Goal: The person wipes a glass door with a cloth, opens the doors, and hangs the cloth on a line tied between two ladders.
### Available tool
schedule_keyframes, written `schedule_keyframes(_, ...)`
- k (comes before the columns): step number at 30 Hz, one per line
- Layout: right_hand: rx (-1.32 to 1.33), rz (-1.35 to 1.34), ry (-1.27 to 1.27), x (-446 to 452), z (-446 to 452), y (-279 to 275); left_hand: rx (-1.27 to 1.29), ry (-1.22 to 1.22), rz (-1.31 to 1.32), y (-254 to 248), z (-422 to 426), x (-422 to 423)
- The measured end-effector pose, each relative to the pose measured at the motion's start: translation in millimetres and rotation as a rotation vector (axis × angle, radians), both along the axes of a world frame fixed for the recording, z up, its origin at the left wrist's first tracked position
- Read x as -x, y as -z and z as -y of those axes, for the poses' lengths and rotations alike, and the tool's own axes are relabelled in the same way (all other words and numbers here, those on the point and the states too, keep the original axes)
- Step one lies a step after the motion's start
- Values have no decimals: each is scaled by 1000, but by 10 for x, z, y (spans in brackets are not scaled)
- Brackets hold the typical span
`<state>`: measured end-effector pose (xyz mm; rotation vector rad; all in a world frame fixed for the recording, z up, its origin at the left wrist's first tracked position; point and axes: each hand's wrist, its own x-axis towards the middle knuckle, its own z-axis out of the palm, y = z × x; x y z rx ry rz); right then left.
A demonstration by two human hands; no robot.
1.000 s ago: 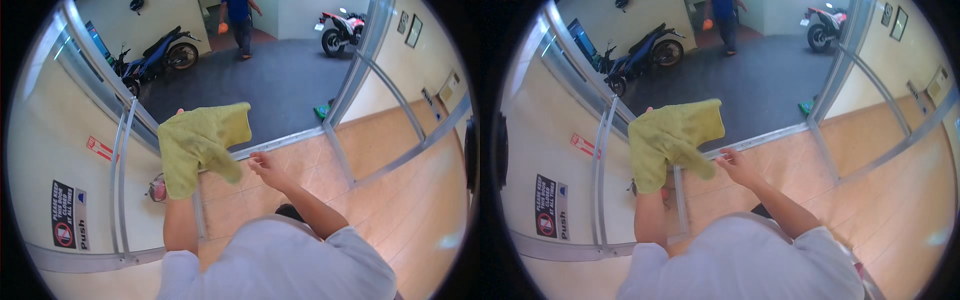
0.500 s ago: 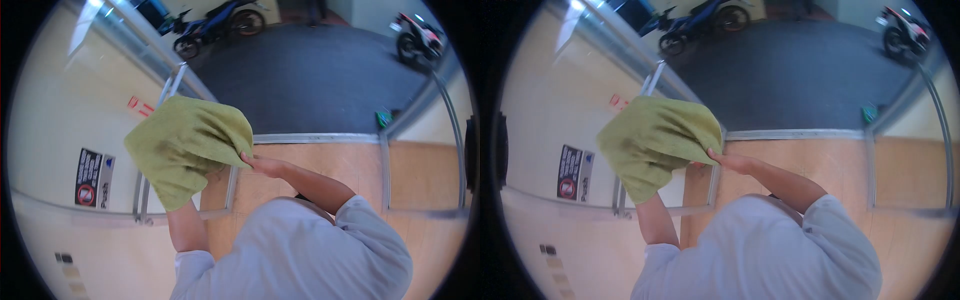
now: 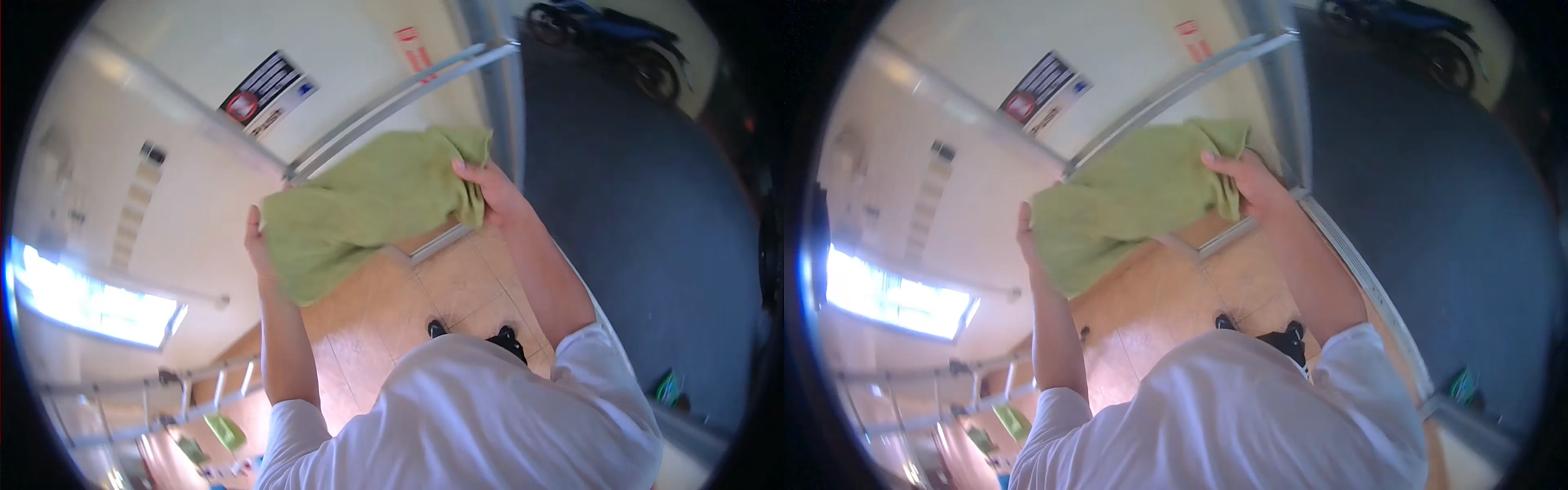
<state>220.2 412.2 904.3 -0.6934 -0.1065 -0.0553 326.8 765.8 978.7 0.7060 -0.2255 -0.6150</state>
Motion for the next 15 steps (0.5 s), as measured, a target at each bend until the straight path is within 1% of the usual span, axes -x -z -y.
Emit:
schedule_keyframes(1,13,9,-62,-69,-70,-20,5,-38,-20,41,-195,110)
schedule_keyframes(2,100,-44,-96,-113,-149,-36,19,-98,-16,64,-407,222)
schedule_keyframes(3,192,-96,-124,-134,-242,-57,-81,-177,-11,93,-602,343)
schedule_keyframes(4,210,-90,-168,-164,-341,-98,-178,-247,-12,134,-783,475)
schedule_keyframes(5,304,-10,-187,-198,-412,-186,-159,-286,-11,112,-907,655)
schedule_keyframes(6,401,84,-196,-212,-483,-373,-282,-461,289,1,-975,844)
schedule_keyframes(7,428,111,-218,-126,-505,-599,-407,-638,589,-143,-1033,1041)
schedule_keyframes(8,693,254,-119,99,-550,-942,-367,-689,692,-404,-1006,1366)
schedule_keyframes(9,947,406,-7,215,-626,-1172,-347,-728,708,-545,-1113,1501)
schedule_keyframes(10,962,439,-25,187,-729,-1270,-544,-864,834,-635,-1263,1647)
schedule_keyframes(11,1038,565,100,104,-828,-1371,-754,-993,939,-687,-1439,1749)
schedule_keyframes(12,1102,693,240,41,-934,-1449,-955,-1022,980,-633,-1745,1714)
schedule_keyframes(13,1108,712,240,-29,-1052,-1499,-944,-1040,984,-562,-1989,1700)
schedule_keyframes(15,986,592,104,-219,-1308,-1509,-1048,-1069,932,-543,-2305,1693)
